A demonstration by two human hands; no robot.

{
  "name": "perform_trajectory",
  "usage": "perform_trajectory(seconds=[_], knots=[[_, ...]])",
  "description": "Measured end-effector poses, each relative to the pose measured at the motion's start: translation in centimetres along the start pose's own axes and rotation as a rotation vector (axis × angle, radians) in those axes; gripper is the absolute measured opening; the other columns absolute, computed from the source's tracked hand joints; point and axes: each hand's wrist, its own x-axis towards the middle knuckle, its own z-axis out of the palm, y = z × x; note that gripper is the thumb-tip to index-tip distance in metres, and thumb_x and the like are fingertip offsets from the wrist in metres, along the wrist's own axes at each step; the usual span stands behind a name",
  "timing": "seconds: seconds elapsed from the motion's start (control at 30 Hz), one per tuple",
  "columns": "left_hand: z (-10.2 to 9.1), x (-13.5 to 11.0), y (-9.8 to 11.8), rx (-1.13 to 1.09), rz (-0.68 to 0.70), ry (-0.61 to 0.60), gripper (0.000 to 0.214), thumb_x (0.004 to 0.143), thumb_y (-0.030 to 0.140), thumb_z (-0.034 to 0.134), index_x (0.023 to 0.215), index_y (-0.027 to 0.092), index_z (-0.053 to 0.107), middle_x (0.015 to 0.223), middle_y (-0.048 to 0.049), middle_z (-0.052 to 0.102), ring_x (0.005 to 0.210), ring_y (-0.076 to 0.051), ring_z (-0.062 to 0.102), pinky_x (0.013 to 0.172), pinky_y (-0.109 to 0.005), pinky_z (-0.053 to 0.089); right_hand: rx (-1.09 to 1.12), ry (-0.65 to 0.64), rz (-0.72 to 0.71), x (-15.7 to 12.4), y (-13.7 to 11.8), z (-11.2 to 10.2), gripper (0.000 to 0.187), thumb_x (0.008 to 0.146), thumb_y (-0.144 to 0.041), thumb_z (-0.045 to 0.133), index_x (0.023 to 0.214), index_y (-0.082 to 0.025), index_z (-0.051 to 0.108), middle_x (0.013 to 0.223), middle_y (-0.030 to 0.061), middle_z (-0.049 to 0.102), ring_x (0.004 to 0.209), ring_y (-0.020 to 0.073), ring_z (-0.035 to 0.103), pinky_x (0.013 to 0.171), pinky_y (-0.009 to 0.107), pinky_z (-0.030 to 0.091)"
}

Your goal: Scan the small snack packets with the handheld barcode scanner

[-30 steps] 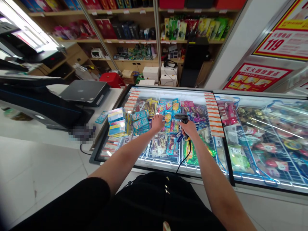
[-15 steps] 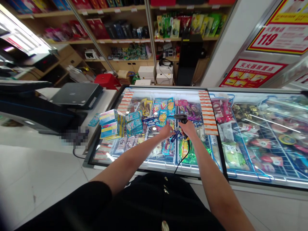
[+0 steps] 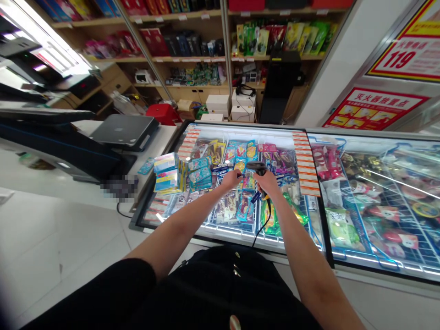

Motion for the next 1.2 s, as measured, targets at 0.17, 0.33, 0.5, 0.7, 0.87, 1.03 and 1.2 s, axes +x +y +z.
perform_trajectory(seconds=[0.17, 0.33, 0.5, 0.7, 0.87, 1.03, 1.2], knots=[[-2.8, 0.3, -2.7, -0.160, -0.096, 0.118, 0.018, 0.079, 0.032, 0.059, 0.093, 0.021, 0.063, 0.094, -0.0028, 0.068, 0.086, -0.016, 0.061, 0.074, -0.024, 0.043, -0.084, -0.041, -0.040, -0.3, -0.7, 2.2, 0.018, 0.077, -0.029, 0.062, 0.067, -0.018, 0.051, 0.044, -0.0007, 0.053, 0.034, 0.0122, 0.050, 0.035, 0.021, 0.039], [-4.8, 0.4, -5.0, -0.198, -0.152, 0.176, 0.017, 0.078, 0.030, 0.061, 0.092, 0.021, 0.063, 0.092, -0.0023, 0.067, 0.086, -0.016, 0.060, 0.074, -0.024, 0.043, -0.118, -0.069, -0.076, -0.8, -1.6, 4.2, 0.018, 0.076, -0.029, 0.061, 0.067, -0.018, 0.051, 0.045, -0.0006, 0.054, 0.034, 0.0121, 0.050, 0.035, 0.020, 0.039], [-5.6, 0.5, -6.8, -0.188, -0.145, 0.193, 0.020, 0.077, 0.030, 0.059, 0.094, 0.020, 0.063, 0.093, -0.0022, 0.067, 0.084, -0.015, 0.059, 0.074, -0.024, 0.043, -0.168, -0.056, -0.107, -1.0, -2.2, 5.6, 0.021, 0.076, -0.032, 0.061, 0.064, -0.017, 0.051, 0.046, 0.0008, 0.056, 0.035, 0.0130, 0.052, 0.037, 0.021, 0.040], [-6.2, 0.4, -7.6, -0.180, -0.140, 0.186, 0.021, 0.077, 0.031, 0.059, 0.094, 0.020, 0.062, 0.092, -0.0024, 0.067, 0.084, -0.015, 0.059, 0.072, -0.023, 0.042, -0.224, -0.054, -0.152, -1.1, -2.2, 6.4, 0.026, 0.079, -0.033, 0.058, 0.060, -0.017, 0.052, 0.046, 0.0020, 0.057, 0.036, 0.0125, 0.052, 0.038, 0.021, 0.041], [-7.0, 0.1, -7.6, -0.180, -0.147, 0.163, 0.020, 0.077, 0.031, 0.059, 0.094, 0.020, 0.062, 0.095, -0.0031, 0.067, 0.087, -0.016, 0.059, 0.072, -0.023, 0.043, -0.216, -0.054, -0.147, -1.8, -2.4, 6.8, 0.027, 0.078, -0.033, 0.059, 0.057, -0.017, 0.050, 0.044, 0.0017, 0.056, 0.035, 0.0124, 0.051, 0.037, 0.021, 0.040], [-7.2, 0.1, -7.6, -0.154, -0.123, 0.158, 0.018, 0.077, 0.031, 0.058, 0.091, 0.021, 0.062, 0.094, -0.0032, 0.067, 0.087, -0.017, 0.060, 0.072, -0.024, 0.043, -0.206, -0.048, -0.126, -2.1, -2.7, 7.0, 0.028, 0.078, -0.032, 0.060, 0.056, -0.017, 0.050, 0.044, 0.0016, 0.055, 0.034, 0.0116, 0.050, 0.037, 0.020, 0.039], [-7.2, 0.2, -7.6, -0.129, -0.114, 0.145, 0.019, 0.078, 0.031, 0.057, 0.094, 0.021, 0.061, 0.096, -0.0032, 0.067, 0.089, -0.017, 0.060, 0.072, -0.024, 0.043, -0.187, -0.048, -0.115, -2.2, -2.7, 7.1, 0.028, 0.077, -0.031, 0.060, 0.056, -0.018, 0.049, 0.044, 0.0014, 0.054, 0.034, 0.0121, 0.050, 0.035, 0.021, 0.038]])
